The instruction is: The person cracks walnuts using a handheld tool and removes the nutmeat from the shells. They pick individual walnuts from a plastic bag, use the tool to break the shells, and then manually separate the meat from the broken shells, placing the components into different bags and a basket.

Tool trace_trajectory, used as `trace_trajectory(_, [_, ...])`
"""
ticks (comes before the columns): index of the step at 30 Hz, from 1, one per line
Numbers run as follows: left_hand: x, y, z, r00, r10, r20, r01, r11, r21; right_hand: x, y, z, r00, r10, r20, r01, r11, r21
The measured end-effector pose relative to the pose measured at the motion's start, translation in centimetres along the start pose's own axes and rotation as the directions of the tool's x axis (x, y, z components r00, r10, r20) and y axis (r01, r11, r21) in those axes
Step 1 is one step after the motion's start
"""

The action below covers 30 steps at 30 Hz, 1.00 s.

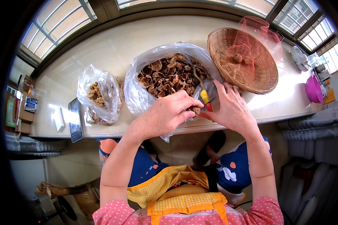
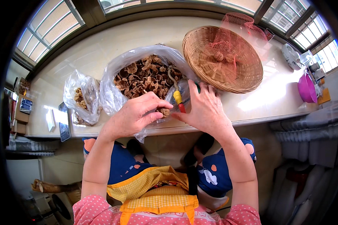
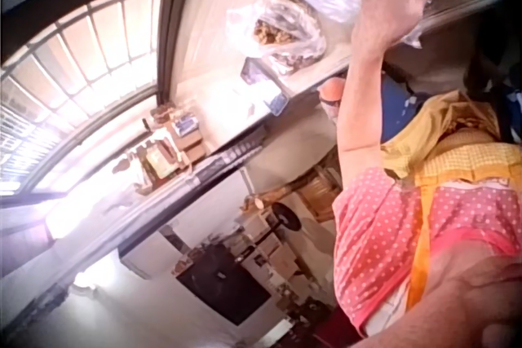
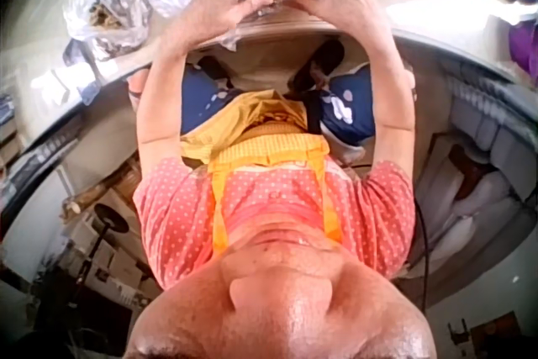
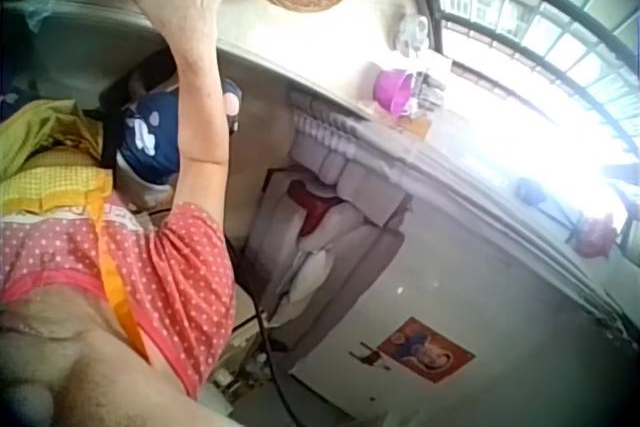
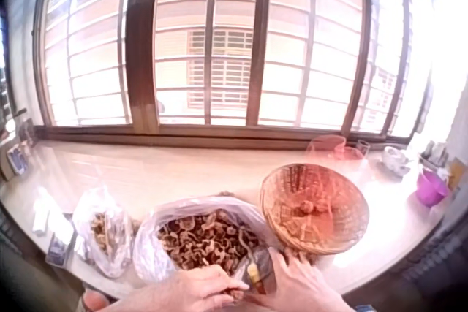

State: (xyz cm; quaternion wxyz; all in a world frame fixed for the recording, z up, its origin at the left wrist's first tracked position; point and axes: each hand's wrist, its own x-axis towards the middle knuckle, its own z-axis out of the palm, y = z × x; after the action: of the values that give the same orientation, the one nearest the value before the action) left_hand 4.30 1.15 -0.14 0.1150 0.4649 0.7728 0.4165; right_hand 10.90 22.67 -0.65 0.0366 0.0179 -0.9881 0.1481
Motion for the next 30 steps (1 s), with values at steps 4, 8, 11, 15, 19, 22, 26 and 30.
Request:
trace_trajectory(4, [0.2,0.3,-0.7,0.992,0.029,0.121,-0.021,0.998,-0.062,0.2,-0.1,-0.1,0.998,0.042,0.047,-0.042,0.999,-0.014])
trace_trajectory(8, [0.5,-0.2,-1.3,1.000,-0.012,0.024,0.016,0.982,-0.189,0.5,0.1,-1.0,0.994,0.077,0.081,-0.087,0.988,0.128])
trace_trajectory(11, [0.7,-0.8,-1.2,0.951,-0.260,-0.166,0.165,0.883,-0.439,0.5,0.1,-2.0,0.989,0.085,0.123,-0.116,0.954,0.276])
trace_trajectory(15, [0.4,-1.7,-1.9,0.872,-0.404,-0.276,0.176,0.786,-0.593,0.6,-1.0,-3.2,0.980,0.034,0.195,-0.130,0.855,0.503])
trace_trajectory(19, [0.7,-2.0,-2.0,0.824,-0.427,-0.373,0.090,0.748,-0.657,0.9,-0.2,-2.3,0.989,-0.086,0.118,-0.028,0.681,0.732])
trace_trajectory(22, [0.7,-2.1,-2.2,0.820,-0.443,-0.361,0.034,0.668,-0.743,1.3,-0.5,-2.9,0.949,-0.124,0.291,-0.212,0.435,0.875])
trace_trajectory(26, [0.7,-1.6,-2.3,0.837,-0.463,-0.290,-0.006,0.524,-0.852,1.6,-0.5,-2.5,0.913,-0.177,0.367,-0.317,0.256,0.913])
trace_trajectory(30, [1.0,-2.3,-1.2,0.809,-0.478,-0.341,-0.005,0.575,-0.818,1.3,-1.8,-2.5,0.890,-0.170,0.422,-0.382,0.226,0.896])
